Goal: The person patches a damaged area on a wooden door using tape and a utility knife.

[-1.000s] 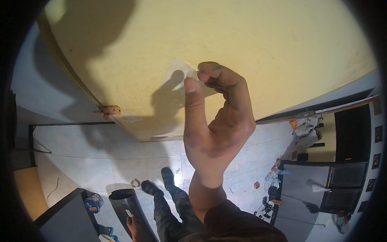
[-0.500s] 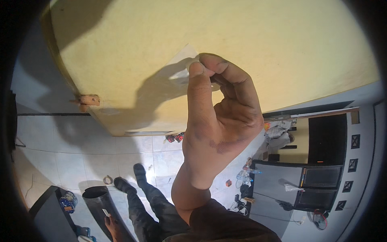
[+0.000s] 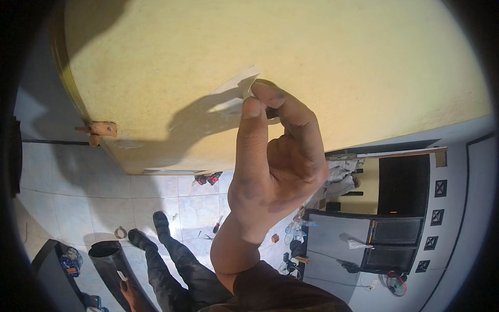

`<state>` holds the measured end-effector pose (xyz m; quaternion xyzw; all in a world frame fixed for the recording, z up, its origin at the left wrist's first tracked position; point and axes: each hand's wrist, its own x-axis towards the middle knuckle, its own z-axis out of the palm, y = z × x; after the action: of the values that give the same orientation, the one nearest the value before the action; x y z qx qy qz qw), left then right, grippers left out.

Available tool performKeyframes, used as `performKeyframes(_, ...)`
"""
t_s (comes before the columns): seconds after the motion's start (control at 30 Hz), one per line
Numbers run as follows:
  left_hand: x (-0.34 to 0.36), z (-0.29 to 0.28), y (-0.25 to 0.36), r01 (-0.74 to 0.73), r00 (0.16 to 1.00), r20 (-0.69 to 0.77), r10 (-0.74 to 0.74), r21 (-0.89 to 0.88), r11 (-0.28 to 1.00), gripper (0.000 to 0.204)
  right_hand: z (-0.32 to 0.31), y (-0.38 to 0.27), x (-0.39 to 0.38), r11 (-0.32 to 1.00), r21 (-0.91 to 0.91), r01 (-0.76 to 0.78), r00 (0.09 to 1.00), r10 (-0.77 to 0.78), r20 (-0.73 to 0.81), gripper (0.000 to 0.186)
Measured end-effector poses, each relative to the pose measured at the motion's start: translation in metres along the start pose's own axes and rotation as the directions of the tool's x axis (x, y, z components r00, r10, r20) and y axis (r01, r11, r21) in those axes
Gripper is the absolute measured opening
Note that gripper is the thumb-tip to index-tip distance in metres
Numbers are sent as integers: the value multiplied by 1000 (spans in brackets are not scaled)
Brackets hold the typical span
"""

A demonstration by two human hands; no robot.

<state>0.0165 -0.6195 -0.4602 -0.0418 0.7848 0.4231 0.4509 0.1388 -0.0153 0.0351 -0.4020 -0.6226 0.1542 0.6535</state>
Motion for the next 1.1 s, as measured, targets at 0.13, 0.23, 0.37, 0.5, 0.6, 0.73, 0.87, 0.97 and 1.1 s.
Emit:
performKeyframes(0.13,6,-1,2,30,999,-19,-29,49,998,31,0,3,-3,998,63,15,999,-17,30,15)
performKeyframes(0.23,10,-4,-4,39,999,-9,-38,96,995,32,0,2,-5,999,32,25,997,-28,76,9)
performKeyframes(0.37,23,-10,-19,-33,999,37,30,75,997,33,-3,11,-5,991,49,122,979,-128,160,10)
performKeyframes(0.5,27,-11,-22,-130,991,-9,136,227,965,33,0,19,-6,913,-138,384,921,-367,133,18)
performKeyframes(0.6,35,-16,-25,7,999,-44,1,168,986,27,6,18,-14,845,-352,404,915,-379,141,20)
performKeyframes(0.73,3,-15,51,106,994,-30,-103,379,919,69,0,26,-16,830,-331,449,893,-409,186,19)
performKeyframes(0.87,-10,-2,89,55,998,9,-64,403,914,68,-3,28,-28,825,-344,448,893,-391,225,17)
performKeyframes(0.97,-9,0,90,60,998,4,-68,427,902,68,-3,37,-36,818,-358,451,892,-397,217,18)
performKeyframes(1.1,-4,-2,78,-32,998,68,1,464,885,66,-3,48,-45,814,-371,447,892,-376,250,17)
